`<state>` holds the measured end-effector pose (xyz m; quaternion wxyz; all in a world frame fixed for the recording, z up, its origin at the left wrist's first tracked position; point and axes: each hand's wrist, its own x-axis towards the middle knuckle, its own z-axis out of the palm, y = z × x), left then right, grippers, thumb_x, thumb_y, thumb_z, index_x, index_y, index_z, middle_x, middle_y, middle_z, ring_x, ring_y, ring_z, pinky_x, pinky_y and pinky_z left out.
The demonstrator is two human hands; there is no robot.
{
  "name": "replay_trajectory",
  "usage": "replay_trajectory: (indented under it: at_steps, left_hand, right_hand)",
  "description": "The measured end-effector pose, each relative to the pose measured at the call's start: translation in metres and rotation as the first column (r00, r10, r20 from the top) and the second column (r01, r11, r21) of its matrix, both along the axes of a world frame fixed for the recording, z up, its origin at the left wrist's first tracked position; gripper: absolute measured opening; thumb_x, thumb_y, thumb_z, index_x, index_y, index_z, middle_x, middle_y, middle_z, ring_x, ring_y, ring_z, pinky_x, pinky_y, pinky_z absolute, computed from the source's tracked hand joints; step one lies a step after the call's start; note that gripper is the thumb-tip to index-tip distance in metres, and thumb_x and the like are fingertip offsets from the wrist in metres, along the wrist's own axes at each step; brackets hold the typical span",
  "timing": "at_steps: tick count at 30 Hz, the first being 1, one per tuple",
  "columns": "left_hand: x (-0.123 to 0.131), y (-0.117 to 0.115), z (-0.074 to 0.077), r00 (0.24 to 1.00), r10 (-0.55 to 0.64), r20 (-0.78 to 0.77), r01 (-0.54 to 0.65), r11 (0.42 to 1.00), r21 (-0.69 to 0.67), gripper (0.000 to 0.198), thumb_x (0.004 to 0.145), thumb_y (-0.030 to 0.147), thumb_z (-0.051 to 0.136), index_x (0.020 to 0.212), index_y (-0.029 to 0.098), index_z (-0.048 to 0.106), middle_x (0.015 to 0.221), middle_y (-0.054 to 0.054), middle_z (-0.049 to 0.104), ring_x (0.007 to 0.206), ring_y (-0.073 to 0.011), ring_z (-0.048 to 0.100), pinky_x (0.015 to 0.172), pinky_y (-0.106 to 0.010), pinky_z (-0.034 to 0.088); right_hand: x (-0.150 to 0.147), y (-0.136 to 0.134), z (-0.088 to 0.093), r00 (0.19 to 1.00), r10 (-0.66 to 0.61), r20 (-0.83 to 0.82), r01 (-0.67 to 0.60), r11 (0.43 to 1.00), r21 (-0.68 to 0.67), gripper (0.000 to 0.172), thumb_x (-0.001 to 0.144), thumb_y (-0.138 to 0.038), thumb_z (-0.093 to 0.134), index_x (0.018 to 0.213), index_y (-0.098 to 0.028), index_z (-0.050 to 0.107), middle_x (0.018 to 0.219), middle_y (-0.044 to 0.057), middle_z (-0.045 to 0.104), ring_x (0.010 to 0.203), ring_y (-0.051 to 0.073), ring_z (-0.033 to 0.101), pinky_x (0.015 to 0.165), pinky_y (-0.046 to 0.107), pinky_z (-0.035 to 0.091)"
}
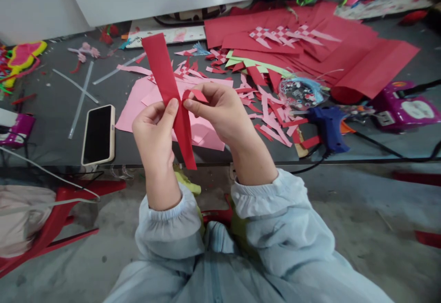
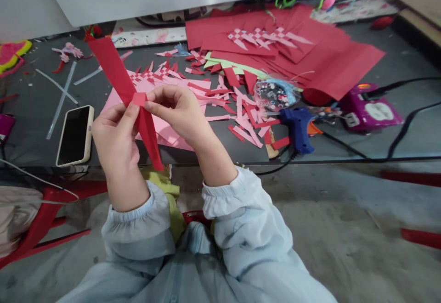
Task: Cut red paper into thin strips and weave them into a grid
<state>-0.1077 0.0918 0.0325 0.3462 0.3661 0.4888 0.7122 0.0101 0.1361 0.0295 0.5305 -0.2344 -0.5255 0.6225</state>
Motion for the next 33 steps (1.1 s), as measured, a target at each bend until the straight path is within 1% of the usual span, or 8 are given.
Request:
replay_trajectory:
  at_steps: [4,11,14,18,22,26,30,33]
  left_hand:
    - [-0.001,0.0,0.0,0.999,0.028,-0.023,-0.028,1.0,0.003,0.016,0.069,0.031,0.085,0.068,0.02,0.073,0.068,0.002,0.072,0.062,-0.0114,0.069,0.059,-0.02,0.056]
    - [0.0,-0.001,0.002,0.999,-0.025,-0.026,0.025,1.0,-0.008,0.013,0.068,0.028,0.085,0.068,0.02,0.075,0.07,0.001,0.073,0.062,-0.0102,0.068,0.06,-0.019,0.056]
    - [0.001,-0.001,0.001,1.0,-0.014,-0.018,0.014,1.0,-0.003,0.014,0.069,0.029,0.085,0.068,0.02,0.074,0.069,0.001,0.073,0.062,-0.01,0.068,0.059,-0.018,0.055]
    - [0.002,0.0,0.0,1.0,0.007,-0.002,-0.007,1.0,0.002,0.018,0.068,0.032,0.086,0.068,0.019,0.073,0.069,0.002,0.072,0.062,-0.0113,0.068,0.059,-0.02,0.056]
    - [0.004,0.001,0.0,1.0,0.003,0.008,-0.003,1.0,0.004,0.022,0.068,0.035,0.086,0.07,0.019,0.071,0.07,0.002,0.071,0.067,-0.0137,0.07,0.064,-0.023,0.057]
    - [0.005,0.002,0.0,1.0,0.008,0.012,-0.008,1.0,-0.01,0.024,0.069,0.037,0.085,0.072,0.019,0.07,0.072,0.001,0.071,0.072,-0.015,0.072,0.068,-0.025,0.058]
    - [0.006,0.002,0.0,0.999,0.016,0.038,-0.016,1.0,-0.012,0.024,0.067,0.037,0.086,0.071,0.019,0.071,0.072,0.002,0.072,0.068,-0.0132,0.071,0.065,-0.023,0.057]
    - [0.007,0.001,0.001,0.998,0.015,0.054,-0.015,1.0,-0.008,0.025,0.066,0.038,0.087,0.069,0.02,0.071,0.07,0.002,0.072,0.064,-0.0117,0.069,0.063,-0.022,0.056]
  right_hand:
    - [0.003,0.0,0.001,0.995,0.065,0.078,-0.062,0.997,-0.049,0.026,0.067,-0.034,0.085,0.072,-0.017,0.067,0.07,-0.003,0.063,0.065,0.008,0.057,0.068,0.025,0.054]
    - [0.005,0.0,0.001,0.997,0.048,0.052,-0.046,0.998,-0.046,0.014,0.073,-0.02,0.079,0.071,-0.016,0.065,0.068,-0.004,0.062,0.061,0.005,0.055,0.066,0.022,0.051]
    - [0.003,0.0,0.0,0.998,0.025,0.056,-0.024,1.0,-0.01,0.013,0.076,-0.017,0.076,0.073,-0.016,0.064,0.071,-0.004,0.063,0.064,0.006,0.056,0.066,0.022,0.051]
    - [-0.001,-0.001,-0.001,0.996,-0.03,0.08,0.024,0.997,0.073,0.011,0.08,-0.017,0.072,0.075,-0.016,0.062,0.072,-0.003,0.062,0.065,0.006,0.058,0.062,0.021,0.05]
    - [-0.002,-0.001,-0.003,0.985,-0.112,0.13,0.092,0.985,0.149,0.011,0.081,-0.017,0.07,0.076,-0.017,0.06,0.072,-0.003,0.061,0.065,0.006,0.058,0.061,0.021,0.049]
    - [-0.003,-0.002,-0.004,0.978,-0.145,0.152,0.112,0.972,0.205,0.012,0.083,-0.021,0.069,0.077,-0.018,0.059,0.073,-0.003,0.062,0.067,0.007,0.059,0.062,0.022,0.05]
    - [-0.005,-0.002,-0.005,0.978,-0.16,0.134,0.127,0.966,0.223,0.012,0.083,-0.023,0.07,0.078,-0.018,0.06,0.073,-0.004,0.062,0.067,0.007,0.059,0.062,0.022,0.05]
    - [-0.005,-0.002,-0.004,0.984,-0.146,0.105,0.124,0.973,0.196,0.014,0.082,-0.024,0.072,0.077,-0.018,0.061,0.072,-0.004,0.062,0.067,0.007,0.058,0.062,0.021,0.05]
